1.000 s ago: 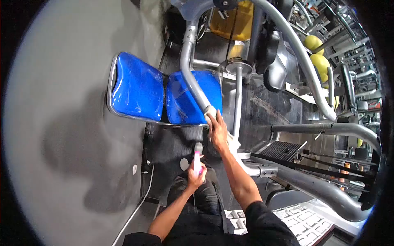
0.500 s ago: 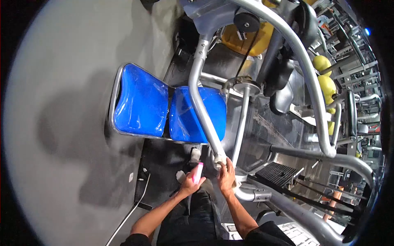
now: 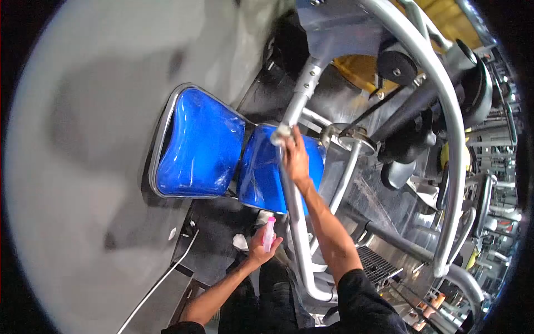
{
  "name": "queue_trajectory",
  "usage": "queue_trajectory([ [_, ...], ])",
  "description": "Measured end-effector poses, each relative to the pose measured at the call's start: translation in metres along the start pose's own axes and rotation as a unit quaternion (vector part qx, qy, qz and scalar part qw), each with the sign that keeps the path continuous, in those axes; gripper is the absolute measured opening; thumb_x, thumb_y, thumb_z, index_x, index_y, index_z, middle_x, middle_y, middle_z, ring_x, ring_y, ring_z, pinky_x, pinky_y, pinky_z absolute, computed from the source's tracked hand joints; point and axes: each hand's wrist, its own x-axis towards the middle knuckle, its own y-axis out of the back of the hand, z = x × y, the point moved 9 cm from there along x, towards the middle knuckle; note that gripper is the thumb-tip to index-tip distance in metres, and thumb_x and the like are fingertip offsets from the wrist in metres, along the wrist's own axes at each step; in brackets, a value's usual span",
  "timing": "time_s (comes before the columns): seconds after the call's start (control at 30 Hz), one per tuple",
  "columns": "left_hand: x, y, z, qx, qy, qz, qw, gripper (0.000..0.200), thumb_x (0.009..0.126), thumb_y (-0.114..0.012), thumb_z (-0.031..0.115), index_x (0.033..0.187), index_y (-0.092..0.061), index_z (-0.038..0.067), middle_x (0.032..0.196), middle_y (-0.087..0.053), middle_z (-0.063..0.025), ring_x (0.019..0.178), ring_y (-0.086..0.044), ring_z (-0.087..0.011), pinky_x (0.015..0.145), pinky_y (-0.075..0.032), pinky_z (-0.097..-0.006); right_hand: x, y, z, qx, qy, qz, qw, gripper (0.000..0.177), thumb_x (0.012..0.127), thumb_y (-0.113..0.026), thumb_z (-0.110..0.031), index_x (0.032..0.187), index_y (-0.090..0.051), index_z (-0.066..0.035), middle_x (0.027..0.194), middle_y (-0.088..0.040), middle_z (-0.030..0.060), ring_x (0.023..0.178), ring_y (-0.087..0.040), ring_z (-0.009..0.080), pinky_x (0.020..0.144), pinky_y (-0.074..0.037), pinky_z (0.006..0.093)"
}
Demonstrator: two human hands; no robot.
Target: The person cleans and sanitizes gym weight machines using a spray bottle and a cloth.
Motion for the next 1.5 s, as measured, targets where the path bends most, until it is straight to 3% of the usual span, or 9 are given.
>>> queue_trajectory([
  [0.17,0.015,0.017,0.011,-0.055,0.049,0.027,0.997,0.044,0.077,-0.077,0.012,0.114,-0.055,0.004,0.078,-0.057,-0.0039,0.071,-0.057,-0.0202,0.068,-0.047,-0.0341,0.109,0.012,0.013,-0.011,0.044,0.105,0.993,0.031,0.090,-0.052,-0.006,0.119,-0.059,-0.016,0.141,-0.040,0.0226,0.131,-0.038,0.0417,0.106,-0.038,0.0442],
  [0.27,0.019,0.029,0.000,-0.062,-0.010,0.070,0.996,0.029,0.079,-0.073,0.009,0.102,-0.056,0.003,0.080,-0.058,-0.0049,0.071,-0.056,-0.0178,0.069,-0.047,-0.0334,0.118,-0.018,0.040,-0.101,0.067,0.016,0.993,0.036,0.087,-0.053,-0.002,0.120,-0.059,-0.017,0.141,-0.042,0.0182,0.134,-0.034,0.0403,0.108,-0.036,0.0446],
  [0.6,0.034,0.047,0.034,0.037,-0.075,0.089,0.992,0.022,0.079,-0.071,0.005,0.094,-0.055,0.003,0.079,-0.060,-0.0070,0.067,-0.058,-0.0189,0.070,-0.049,-0.0330,-0.080,0.001,-0.017,-0.018,0.108,-0.160,0.981,0.026,0.077,-0.059,0.004,0.099,-0.061,-0.009,0.142,-0.045,0.0103,0.134,-0.037,0.0374,0.109,-0.037,0.0442],
  [0.73,0.019,0.047,0.038,0.004,-0.062,0.083,0.995,0.022,0.079,-0.071,0.005,0.093,-0.055,0.004,0.078,-0.059,-0.0062,0.066,-0.058,-0.0193,0.069,-0.048,-0.0333,-0.174,0.040,-0.009,0.024,-0.041,-0.157,0.986,0.045,0.076,-0.064,0.003,0.116,-0.063,-0.017,0.140,-0.046,0.0170,0.123,-0.048,0.0406,0.097,-0.047,0.0428],
  [0.87,-0.002,0.048,0.033,-0.020,-0.011,0.069,0.997,0.020,0.078,-0.072,0.005,0.090,-0.056,0.004,0.080,-0.061,-0.0073,0.068,-0.058,-0.0202,0.071,-0.048,-0.0352,-0.241,0.065,0.019,0.044,-0.131,-0.099,0.985,0.036,0.091,-0.058,-0.012,0.127,-0.056,-0.008,0.124,-0.058,0.0218,0.118,-0.055,0.0351,0.095,-0.046,0.0390],
  [0.93,-0.012,0.042,0.035,0.027,-0.060,0.033,0.997,0.021,0.078,-0.072,0.006,0.092,-0.057,0.005,0.083,-0.062,-0.0081,0.070,-0.058,-0.0206,0.073,-0.048,-0.0358,-0.269,0.052,0.068,0.171,-0.365,-0.100,0.910,0.035,0.098,-0.051,-0.021,0.126,-0.054,-0.001,0.117,-0.062,0.0219,0.113,-0.058,0.0287,0.094,-0.045,0.0349],
  [1.1,-0.031,0.041,0.042,0.054,-0.092,0.026,0.994,0.024,0.078,-0.073,0.007,0.096,-0.058,0.005,0.084,-0.062,-0.0069,0.072,-0.057,-0.0208,0.072,-0.046,-0.0354,-0.207,-0.014,0.129,0.205,-0.349,-0.125,0.906,0.040,0.100,-0.046,-0.028,0.130,-0.051,-0.003,0.107,-0.065,0.0104,0.096,-0.058,0.0169,0.085,-0.046,0.0316],
  [1.3,-0.031,0.043,0.048,0.068,-0.110,0.036,0.991,0.036,0.077,-0.075,0.007,0.109,-0.059,0.004,0.074,-0.056,-0.0030,0.070,-0.056,-0.0209,0.070,-0.046,-0.0345,-0.011,-0.054,0.123,0.476,-0.313,0.022,0.821,0.044,0.102,-0.040,-0.026,0.138,-0.042,-0.001,0.121,-0.059,0.0122,0.110,-0.053,0.0206,0.096,-0.042,0.0325],
  [1.5,-0.020,0.040,0.041,0.024,-0.028,0.036,0.999,0.032,0.076,-0.075,0.007,0.103,-0.058,0.005,0.075,-0.058,-0.0030,0.072,-0.058,-0.0219,0.072,-0.047,-0.0350,-0.014,-0.051,0.112,0.198,-0.208,-0.043,0.957,0.050,0.101,-0.042,-0.032,0.143,-0.038,-0.005,0.139,-0.048,0.0191,0.128,-0.045,0.0263,0.105,-0.034,0.0327],
])
